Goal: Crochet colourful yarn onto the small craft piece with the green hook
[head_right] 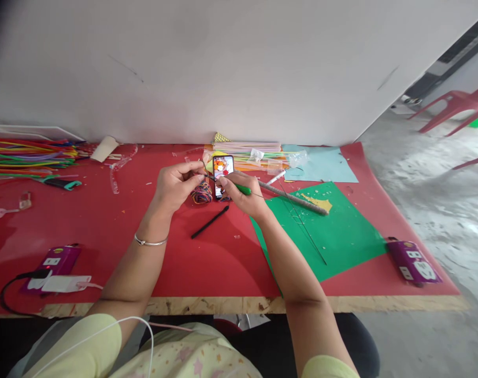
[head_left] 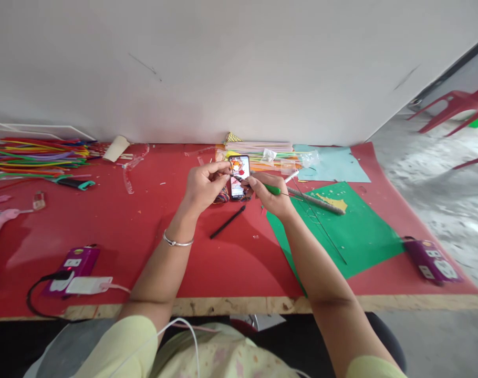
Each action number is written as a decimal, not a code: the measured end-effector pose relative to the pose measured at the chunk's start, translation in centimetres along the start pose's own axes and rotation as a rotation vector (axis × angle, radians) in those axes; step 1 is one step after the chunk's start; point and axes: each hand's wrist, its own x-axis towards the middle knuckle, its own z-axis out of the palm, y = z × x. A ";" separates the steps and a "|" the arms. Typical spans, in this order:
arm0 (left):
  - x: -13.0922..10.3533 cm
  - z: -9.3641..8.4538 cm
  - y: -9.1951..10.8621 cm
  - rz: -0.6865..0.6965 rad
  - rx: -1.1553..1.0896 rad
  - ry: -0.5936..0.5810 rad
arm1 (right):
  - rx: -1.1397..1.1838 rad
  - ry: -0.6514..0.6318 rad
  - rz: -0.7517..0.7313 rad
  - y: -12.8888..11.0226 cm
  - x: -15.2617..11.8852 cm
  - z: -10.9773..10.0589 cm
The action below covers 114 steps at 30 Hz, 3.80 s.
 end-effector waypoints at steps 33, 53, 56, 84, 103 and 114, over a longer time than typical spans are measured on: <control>-0.9 2.3 0.2 -0.097 0.015 0.231 | -0.759 0.104 -0.231 0.8 -1.7 2.9; 0.5 0.1 2.2 -0.565 -0.640 -0.124 | -0.774 0.068 -0.659 2.3 -0.6 0.3; 0.6 -0.2 2.1 -0.549 -0.586 -0.094 | -0.773 0.021 -0.688 2.0 -0.2 -0.4; 0.7 -0.6 1.5 -0.456 -0.453 -0.061 | -0.335 -0.077 -0.479 1.1 -0.1 -0.5; -0.3 2.5 1.3 -0.435 -0.483 0.084 | 0.109 0.193 0.029 1.8 -0.9 2.8; -2.3 4.1 0.2 0.007 0.020 0.253 | 0.212 0.302 0.151 1.0 -0.9 4.0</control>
